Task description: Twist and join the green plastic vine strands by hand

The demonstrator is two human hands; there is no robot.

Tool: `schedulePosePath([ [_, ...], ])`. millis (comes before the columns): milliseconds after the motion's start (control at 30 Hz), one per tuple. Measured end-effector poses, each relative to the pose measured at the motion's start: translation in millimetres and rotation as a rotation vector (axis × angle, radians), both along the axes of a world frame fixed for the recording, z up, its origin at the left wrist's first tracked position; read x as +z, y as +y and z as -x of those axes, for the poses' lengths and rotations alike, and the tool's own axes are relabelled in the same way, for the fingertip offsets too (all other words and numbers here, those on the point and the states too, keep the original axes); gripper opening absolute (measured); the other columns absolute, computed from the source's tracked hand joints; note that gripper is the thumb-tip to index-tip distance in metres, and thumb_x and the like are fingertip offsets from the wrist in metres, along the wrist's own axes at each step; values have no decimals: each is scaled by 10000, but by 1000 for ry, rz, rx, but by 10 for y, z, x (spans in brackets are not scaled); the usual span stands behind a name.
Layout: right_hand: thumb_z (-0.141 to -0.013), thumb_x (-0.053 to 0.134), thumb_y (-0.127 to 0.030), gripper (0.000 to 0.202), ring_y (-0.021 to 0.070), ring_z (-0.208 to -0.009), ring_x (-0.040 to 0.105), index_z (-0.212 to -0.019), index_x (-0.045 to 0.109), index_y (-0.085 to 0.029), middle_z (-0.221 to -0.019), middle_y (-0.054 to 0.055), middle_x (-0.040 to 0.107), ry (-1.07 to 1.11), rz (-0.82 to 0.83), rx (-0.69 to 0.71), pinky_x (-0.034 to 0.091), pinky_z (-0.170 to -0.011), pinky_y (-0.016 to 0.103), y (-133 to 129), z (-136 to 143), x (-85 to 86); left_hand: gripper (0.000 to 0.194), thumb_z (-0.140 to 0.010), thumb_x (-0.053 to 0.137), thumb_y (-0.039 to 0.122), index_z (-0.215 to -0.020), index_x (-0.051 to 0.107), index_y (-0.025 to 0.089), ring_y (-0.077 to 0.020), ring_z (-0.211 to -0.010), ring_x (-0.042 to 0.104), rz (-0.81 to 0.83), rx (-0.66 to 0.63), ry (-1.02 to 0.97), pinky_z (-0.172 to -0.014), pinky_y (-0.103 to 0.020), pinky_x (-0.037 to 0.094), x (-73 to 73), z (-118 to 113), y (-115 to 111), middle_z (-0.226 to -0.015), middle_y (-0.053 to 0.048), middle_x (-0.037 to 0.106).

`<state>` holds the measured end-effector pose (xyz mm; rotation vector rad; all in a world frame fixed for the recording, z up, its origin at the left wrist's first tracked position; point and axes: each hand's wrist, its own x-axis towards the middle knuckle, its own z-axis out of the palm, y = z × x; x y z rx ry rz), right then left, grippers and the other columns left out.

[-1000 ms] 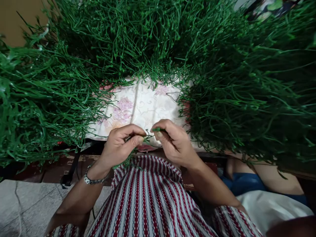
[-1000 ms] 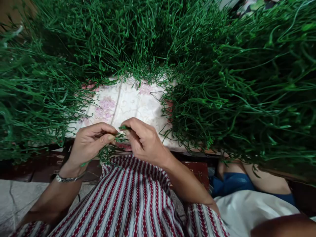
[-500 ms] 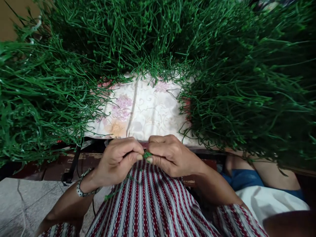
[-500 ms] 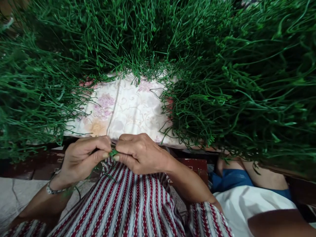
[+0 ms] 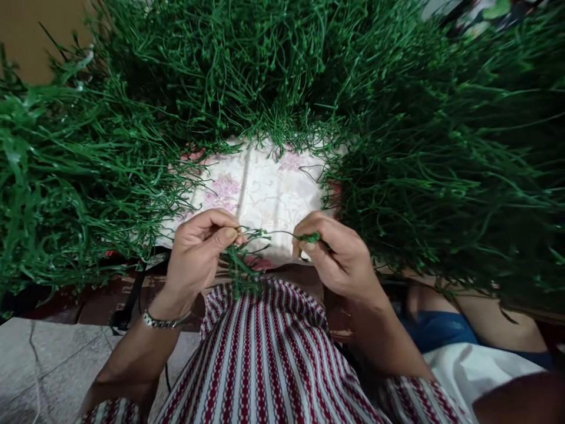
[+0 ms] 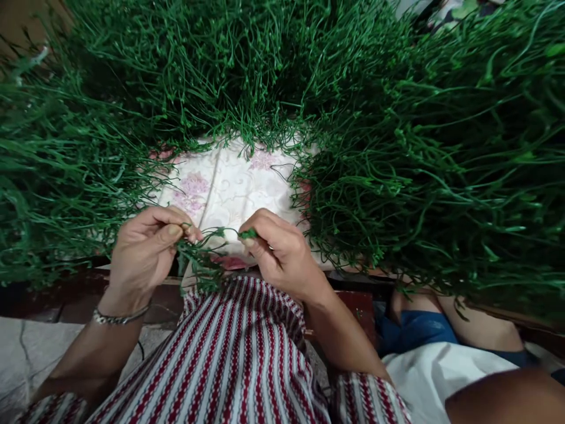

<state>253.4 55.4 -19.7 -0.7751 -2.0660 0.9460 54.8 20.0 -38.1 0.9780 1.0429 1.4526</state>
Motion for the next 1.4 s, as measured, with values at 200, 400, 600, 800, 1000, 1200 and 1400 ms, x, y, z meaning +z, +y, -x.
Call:
schedulePosePath([
  [200, -915, 425, -283, 191, 94, -587, 468, -802, 506, -150, -653, 5, 510, -216, -61, -65, 355, -566, 211, 41, 213, -218, 93, -618, 747, 160, -657, 663, 151, -80, -585, 558, 160, 120, -139, -580, -188, 440, -86, -95, 103, -607, 12, 605],
  [400, -870, 485, -308, 174, 107, -546, 490, -965, 456, -165, -683, -10, 515, -388, -214, -179, 332, -511, 211, 29, 185, -245, 75, -607, 740, 147, -637, 672, 156, -55, -516, 500, 171, 207, -103, -522, -163, 383, -114, -144, 118, -554, 32, 588],
  [600, -846, 532, -285, 378, 102, -564, 511, -1183, 433, -144, -713, -7, 555, -349, -118, -208, 376, -549, 202, 35, 91, -116, 72, -617, 732, 175, -646, 668, 158, -73, -516, 477, 112, 259, -12, -510, -187, 363, -142, -160, 163, -550, 30, 555],
  [800, -782, 636, -330, 344, 59, -556, 476, -1062, 566, -143, -685, -36, 578, -121, 140, 9, 371, -545, 159, 58, 333, -233, 43, -675, 701, 170, -661, 661, 178, -82, -616, 482, -6, 237, 35, -584, -187, 378, -174, -235, 224, -636, 29, 542],
  [1000, -814, 569, -245, 162, 68, -636, 510, -943, 579, -147, -732, -25, 584, 43, 276, -81, 401, -627, 170, 23, 529, -441, 43, -693, 688, 177, -669, 652, 177, -78, -601, 487, 29, 237, 15, -590, -179, 389, -191, -242, 247, -616, 36, 549],
  [1200, -791, 601, -321, 225, 71, -627, 483, -939, 555, -157, -718, -27, 527, 276, 634, -14, 417, -613, 183, 3, 592, -508, 67, -667, 699, 169, -655, 635, 155, -66, -600, 489, 87, 281, -146, -593, -160, 394, -173, -273, 269, -610, 36, 549],
  [1400, -813, 571, -383, 243, 58, -551, 414, -865, 533, -149, -652, -35, 466, 322, 781, 40, 359, -507, 166, -19, 613, -489, 74, -674, 673, 150, -650, 603, 153, -77, -602, 524, 108, 243, -256, -596, -175, 419, -121, -306, 272, -615, 20, 570],
])
